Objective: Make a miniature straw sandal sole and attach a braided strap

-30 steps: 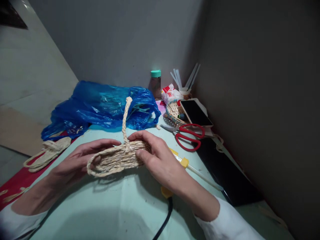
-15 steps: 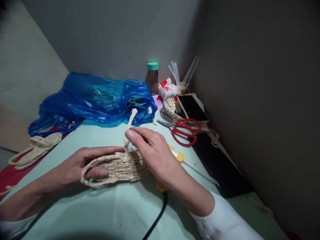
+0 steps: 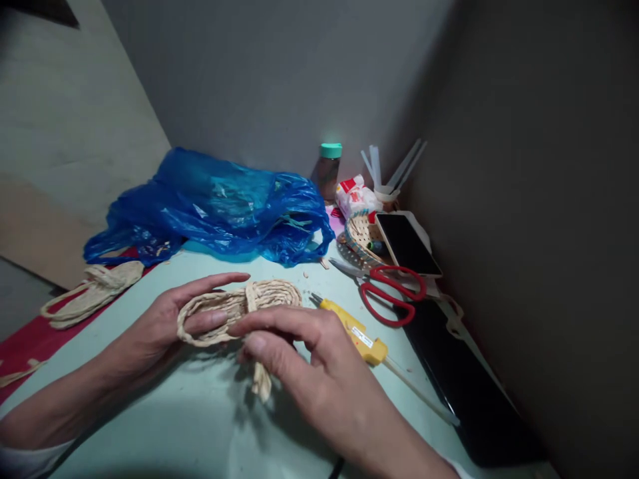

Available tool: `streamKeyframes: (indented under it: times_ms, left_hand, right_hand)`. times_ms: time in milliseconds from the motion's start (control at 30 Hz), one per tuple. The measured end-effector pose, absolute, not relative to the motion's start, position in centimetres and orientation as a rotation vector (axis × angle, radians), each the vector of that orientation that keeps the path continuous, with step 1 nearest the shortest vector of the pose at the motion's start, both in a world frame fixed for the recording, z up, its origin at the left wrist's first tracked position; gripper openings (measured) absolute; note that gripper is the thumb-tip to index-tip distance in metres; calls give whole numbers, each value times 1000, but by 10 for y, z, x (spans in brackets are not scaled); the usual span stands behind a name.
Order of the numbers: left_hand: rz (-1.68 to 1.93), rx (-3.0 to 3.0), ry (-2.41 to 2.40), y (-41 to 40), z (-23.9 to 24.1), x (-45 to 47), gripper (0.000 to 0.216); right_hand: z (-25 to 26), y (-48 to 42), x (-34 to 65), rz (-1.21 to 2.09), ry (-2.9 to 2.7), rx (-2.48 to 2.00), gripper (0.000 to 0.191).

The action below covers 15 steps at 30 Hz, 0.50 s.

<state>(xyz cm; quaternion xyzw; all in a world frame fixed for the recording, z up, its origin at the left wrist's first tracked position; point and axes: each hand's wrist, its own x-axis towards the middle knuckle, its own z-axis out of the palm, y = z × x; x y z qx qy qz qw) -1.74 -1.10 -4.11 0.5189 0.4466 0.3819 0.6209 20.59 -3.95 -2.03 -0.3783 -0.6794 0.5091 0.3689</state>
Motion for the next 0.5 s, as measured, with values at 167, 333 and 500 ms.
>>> streamKeyframes:
  times_ms: [167,333,500]
  left_hand:
    - [943,1087,971,-14,-44,-19,61]
    - [1010,1133,1020,-16,-46,-20,51]
    - [968,1202,1045,-16,-50,-23,45]
  right_hand:
    - [-27,-39,198,1314,-1738,-1123,44]
    - [-28,-36,198,1443,-1906,-1226,6]
    - [-32,-34,196,1615,-1753,-1142,14]
